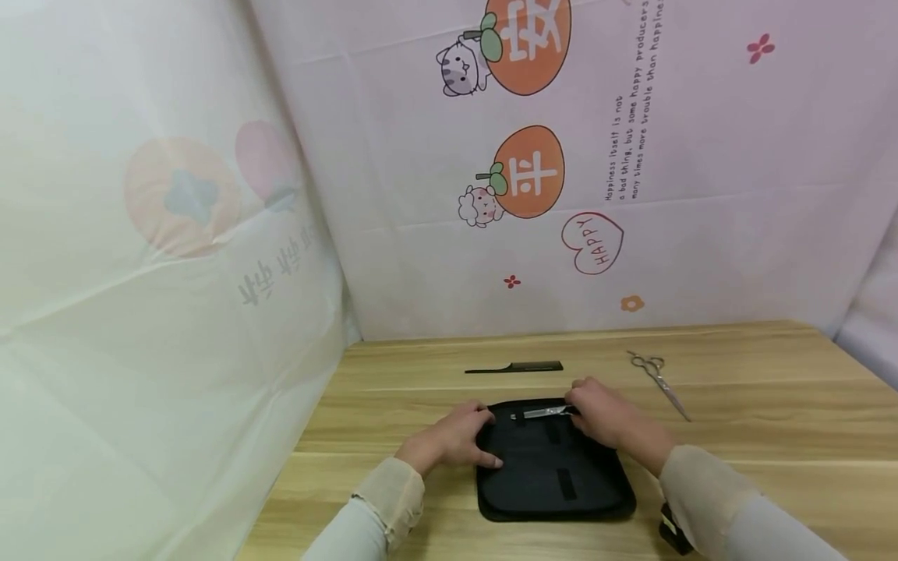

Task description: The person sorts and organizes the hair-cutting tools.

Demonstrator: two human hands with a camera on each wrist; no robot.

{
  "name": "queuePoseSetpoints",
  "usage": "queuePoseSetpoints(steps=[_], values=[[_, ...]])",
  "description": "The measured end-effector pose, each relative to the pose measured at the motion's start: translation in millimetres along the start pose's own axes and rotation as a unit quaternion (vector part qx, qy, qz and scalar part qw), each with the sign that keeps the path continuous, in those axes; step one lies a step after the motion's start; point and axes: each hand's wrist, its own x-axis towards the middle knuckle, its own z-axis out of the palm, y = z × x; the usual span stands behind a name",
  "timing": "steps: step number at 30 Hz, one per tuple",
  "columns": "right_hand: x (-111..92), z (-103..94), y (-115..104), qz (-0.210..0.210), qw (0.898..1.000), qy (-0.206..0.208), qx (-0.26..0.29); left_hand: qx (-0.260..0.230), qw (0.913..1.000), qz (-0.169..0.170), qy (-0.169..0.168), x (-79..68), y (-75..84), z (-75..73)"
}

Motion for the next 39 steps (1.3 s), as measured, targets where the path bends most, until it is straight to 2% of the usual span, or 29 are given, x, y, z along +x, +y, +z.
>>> queuePoseSetpoints(steps=[6, 12, 16, 23, 32, 39], values=[[1.5, -1.9, -2.0, -0.01, 1.0, 0.015, -0.006, 0.0, 1.0, -0.003, 0.004, 0.3, 1.8, -1.3], [2.1, -6.0, -8.2, 0.02, 1.0, -0.012, -0.007, 0.002, 1.0, -0.008, 0.004, 1.5, 3.9, -1.9], [2.7, -4.8, -12.9, 0.025, 0.999, -0.022, -0.006, 0.001, 0.9999, -0.009, 0.004, 0.1, 4.4, -1.8], [4.6, 3.6, -13.4, 0.011, 1.0, -0.004, -0.006, -0.003, 0.9999, -0.01, 0.0, -1.8, 4.0, -1.9], [2.9, 0.0, -14.1, 0.038, 0.998, -0.036, 0.041, -0.007, 0.9999, -0.01, 0.002, -0.4, 4.3, 1.5], [-3.2, 0.2, -9.0, 0.042, 0.998, -0.011, 0.044, -0.013, 0.9998, -0.01, 0.007, -1.0, 2.9, 2.1]])
